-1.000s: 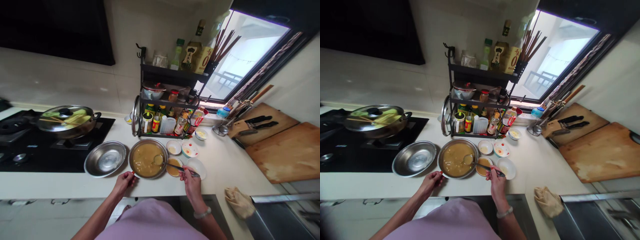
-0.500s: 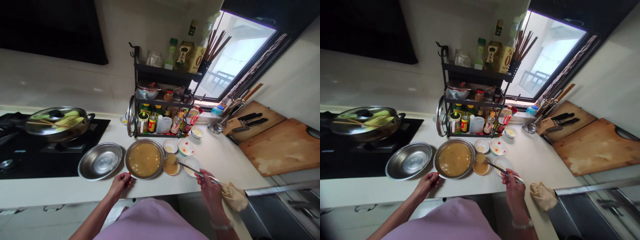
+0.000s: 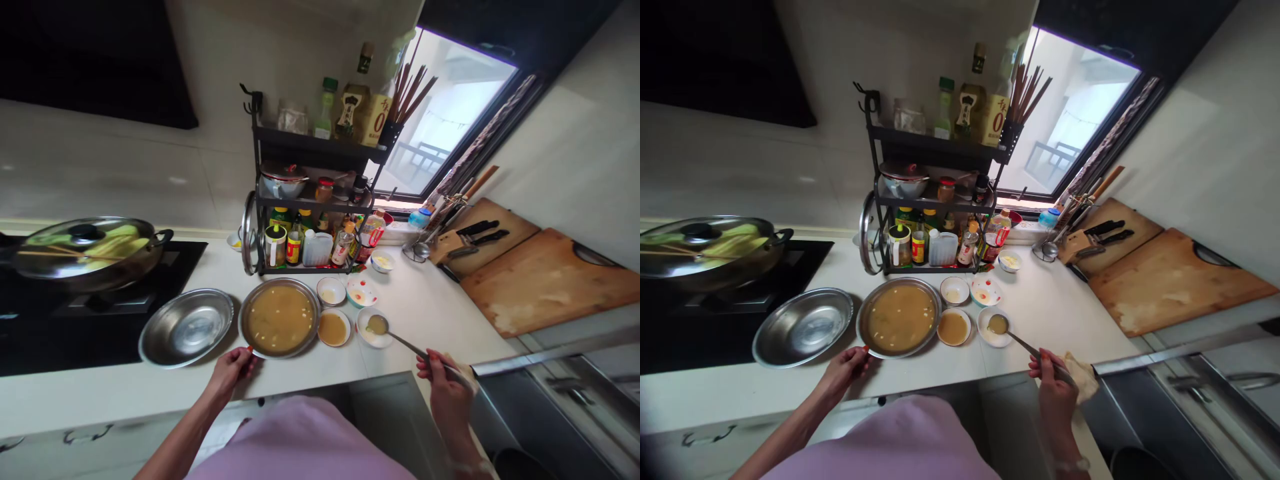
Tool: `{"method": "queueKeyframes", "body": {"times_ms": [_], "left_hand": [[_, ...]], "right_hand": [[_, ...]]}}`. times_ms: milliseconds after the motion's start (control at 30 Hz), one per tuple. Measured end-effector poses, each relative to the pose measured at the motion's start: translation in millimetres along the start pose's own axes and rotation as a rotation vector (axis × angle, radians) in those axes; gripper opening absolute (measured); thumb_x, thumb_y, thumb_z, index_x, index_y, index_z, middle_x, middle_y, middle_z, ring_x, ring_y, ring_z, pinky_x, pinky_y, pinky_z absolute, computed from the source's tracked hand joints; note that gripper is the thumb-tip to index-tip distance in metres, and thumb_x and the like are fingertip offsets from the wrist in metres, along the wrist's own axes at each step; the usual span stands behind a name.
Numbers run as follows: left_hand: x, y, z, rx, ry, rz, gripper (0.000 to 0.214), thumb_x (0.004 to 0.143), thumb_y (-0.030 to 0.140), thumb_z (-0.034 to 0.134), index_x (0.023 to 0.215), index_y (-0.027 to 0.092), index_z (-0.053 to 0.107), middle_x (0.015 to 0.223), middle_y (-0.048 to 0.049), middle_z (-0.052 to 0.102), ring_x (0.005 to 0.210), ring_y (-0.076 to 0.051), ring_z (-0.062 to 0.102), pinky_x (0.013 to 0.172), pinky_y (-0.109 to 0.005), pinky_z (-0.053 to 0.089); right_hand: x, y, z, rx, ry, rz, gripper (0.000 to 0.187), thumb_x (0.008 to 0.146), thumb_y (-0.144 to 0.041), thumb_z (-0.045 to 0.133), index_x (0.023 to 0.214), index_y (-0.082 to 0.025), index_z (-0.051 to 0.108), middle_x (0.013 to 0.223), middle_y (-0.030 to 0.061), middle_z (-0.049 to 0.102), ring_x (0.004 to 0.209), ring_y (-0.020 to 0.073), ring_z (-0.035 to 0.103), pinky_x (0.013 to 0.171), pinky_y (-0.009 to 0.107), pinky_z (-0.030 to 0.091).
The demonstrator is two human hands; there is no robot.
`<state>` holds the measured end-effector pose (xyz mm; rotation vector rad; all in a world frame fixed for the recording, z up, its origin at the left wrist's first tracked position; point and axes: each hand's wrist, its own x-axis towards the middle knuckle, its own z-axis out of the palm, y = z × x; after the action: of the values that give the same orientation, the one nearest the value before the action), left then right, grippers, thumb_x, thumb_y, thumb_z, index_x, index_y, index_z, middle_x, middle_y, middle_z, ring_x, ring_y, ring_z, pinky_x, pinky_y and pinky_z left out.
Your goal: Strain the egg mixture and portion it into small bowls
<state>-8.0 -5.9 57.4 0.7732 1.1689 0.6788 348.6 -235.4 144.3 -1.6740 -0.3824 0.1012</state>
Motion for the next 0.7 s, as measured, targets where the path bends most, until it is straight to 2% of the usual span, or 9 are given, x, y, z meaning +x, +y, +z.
{"method": "queueKeyframes", "body": {"times_ms": [133, 267, 367, 433, 500, 600, 700], "left_hand": [[-1.6, 1.2, 1.9, -0.007, 0.009, 0.0, 0.043, 0.043, 0.048, 0.082, 0.056, 0.014, 0.057, 0.055, -0.0003, 0.061, 0.047, -0.008, 0.048, 0.046, -0.021, 0.039], [-1.0, -0.8, 2.2, 0.0, 0.019, 0.018, 0.043, 0.044, 0.048, 0.081, 0.057, 0.014, 0.058, 0.055, -0.0004, 0.061, 0.046, -0.008, 0.048, 0.046, -0.021, 0.039], [-0.6, -2.4, 2.5, 0.008, 0.017, 0.04, 0.042, 0.045, 0.048, 0.08, 0.056, 0.014, 0.058, 0.053, 0.0, 0.059, 0.046, -0.008, 0.048, 0.045, -0.021, 0.038], [-0.5, -3.5, 2.8, 0.004, 0.022, 0.052, 0.042, 0.045, 0.049, 0.08, 0.056, 0.014, 0.058, 0.053, 0.0001, 0.059, 0.045, -0.008, 0.048, 0.045, -0.021, 0.038], [-0.3, -4.7, 3.2, 0.001, 0.03, 0.063, 0.042, 0.046, 0.049, 0.079, 0.056, 0.014, 0.058, 0.053, 0.0, 0.059, 0.045, -0.008, 0.048, 0.045, -0.021, 0.038], [0.3, -6.9, 4.0, 0.016, 0.033, 0.083, 0.041, 0.048, 0.05, 0.077, 0.057, 0.015, 0.057, 0.052, 0.0002, 0.058, 0.045, -0.008, 0.048, 0.046, -0.021, 0.038], [0.2, -8.7, 6.1, 0.035, 0.058, 0.111, 0.041, 0.05, 0.051, 0.075, 0.056, 0.015, 0.056, 0.052, 0.0005, 0.057, 0.045, -0.009, 0.048, 0.046, -0.022, 0.038]], "right_hand": [[-11.5, 2.6, -3.3, -0.172, -0.082, -0.187, 0.038, 0.079, -0.049, 0.06, 0.093, -0.015, 0.067, 0.067, 0.0045, 0.066, 0.054, 0.0163, 0.061, 0.055, 0.031, 0.053], [-18.7, 0.8, -6.2, -0.202, -0.234, -0.411, 0.028, 0.083, -0.041, 0.057, 0.095, -0.018, 0.068, 0.083, 0.0065, 0.067, 0.059, 0.0157, 0.061, 0.055, 0.03, 0.054], [-25.2, -6.5, 4.0, -0.163, -0.29, -0.468, 0.024, 0.085, -0.035, 0.056, 0.099, -0.019, 0.068, 0.088, 0.0067, 0.067, 0.062, 0.0159, 0.062, 0.057, 0.03, 0.054], [-32.3, -12.8, 20.6, -0.087, -0.309, -0.441, 0.024, 0.086, -0.034, 0.056, 0.1, -0.019, 0.068, 0.082, 0.005, 0.067, 0.058, 0.015, 0.06, 0.056, 0.03, 0.053], [-41.2, -18.0, 43.8, -0.025, -0.347, -0.357, 0.024, 0.087, -0.035, 0.055, 0.1, -0.02, 0.068, 0.074, 0.003, 0.066, 0.062, 0.0167, 0.062, 0.06, 0.031, 0.054], [-54.4, -20.5, 83.6, 0.081, -0.492, -0.25, 0.025, 0.085, -0.039, 0.057, 0.097, -0.02, 0.069, 0.066, 0.0013, 0.064, 0.061, 0.017, 0.062, 0.062, 0.032, 0.054], [-63.6, -16.7, 117.6, 0.144, -0.67, -0.207, 0.027, 0.084, -0.042, 0.056, 0.094, -0.021, 0.07, 0.075, 0.0038, 0.067, 0.053, 0.0138, 0.059, 0.053, 0.029, 0.052]]}}
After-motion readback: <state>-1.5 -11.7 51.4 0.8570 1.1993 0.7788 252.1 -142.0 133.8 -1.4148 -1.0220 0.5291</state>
